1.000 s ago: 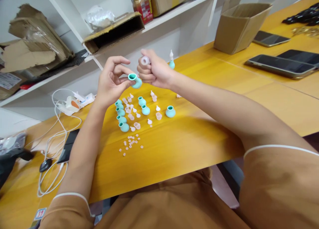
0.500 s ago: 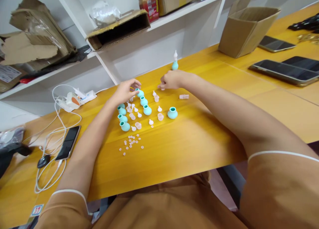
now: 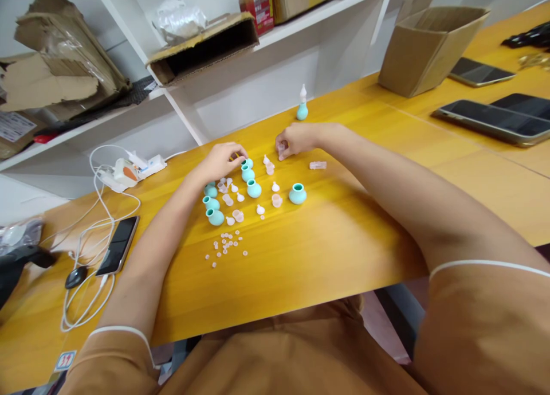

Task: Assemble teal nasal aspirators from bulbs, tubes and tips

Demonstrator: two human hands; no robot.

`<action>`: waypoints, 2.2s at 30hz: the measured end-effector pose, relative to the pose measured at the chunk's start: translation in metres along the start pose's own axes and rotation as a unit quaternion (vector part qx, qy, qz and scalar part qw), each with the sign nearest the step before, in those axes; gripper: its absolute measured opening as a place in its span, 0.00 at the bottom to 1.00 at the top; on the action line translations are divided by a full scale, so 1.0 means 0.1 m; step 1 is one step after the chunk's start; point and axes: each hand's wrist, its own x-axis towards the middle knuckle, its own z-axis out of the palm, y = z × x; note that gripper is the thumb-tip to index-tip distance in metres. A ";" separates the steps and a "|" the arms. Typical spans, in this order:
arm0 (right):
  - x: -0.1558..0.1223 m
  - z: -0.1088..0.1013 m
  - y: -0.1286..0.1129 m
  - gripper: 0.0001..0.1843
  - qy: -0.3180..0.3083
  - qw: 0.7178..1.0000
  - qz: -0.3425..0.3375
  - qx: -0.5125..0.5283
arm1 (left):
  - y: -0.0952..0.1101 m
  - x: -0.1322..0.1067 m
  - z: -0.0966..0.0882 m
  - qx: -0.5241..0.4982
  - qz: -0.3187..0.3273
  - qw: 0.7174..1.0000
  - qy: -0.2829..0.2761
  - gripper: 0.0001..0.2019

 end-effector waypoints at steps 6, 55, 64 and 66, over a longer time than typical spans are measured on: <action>-0.17 -0.29 0.02 0.18 0.020 0.994 0.101 0.040 | -0.03 0.00 0.00 -0.032 0.002 0.999 -0.020 0.11; 0.03 -0.15 -0.10 0.43 0.286 0.955 -0.013 -0.077 | -0.30 -0.16 -0.64 -0.103 0.032 0.966 0.236 0.25; -0.50 -0.15 -1.45 0.44 0.269 0.940 -0.203 -0.049 | 0.36 -0.27 -0.85 -0.190 0.076 0.940 0.272 0.20; -0.57 -0.15 -1.56 0.44 0.276 0.932 -0.226 -0.062 | 0.44 -0.30 -0.90 -0.204 0.084 0.934 0.282 0.20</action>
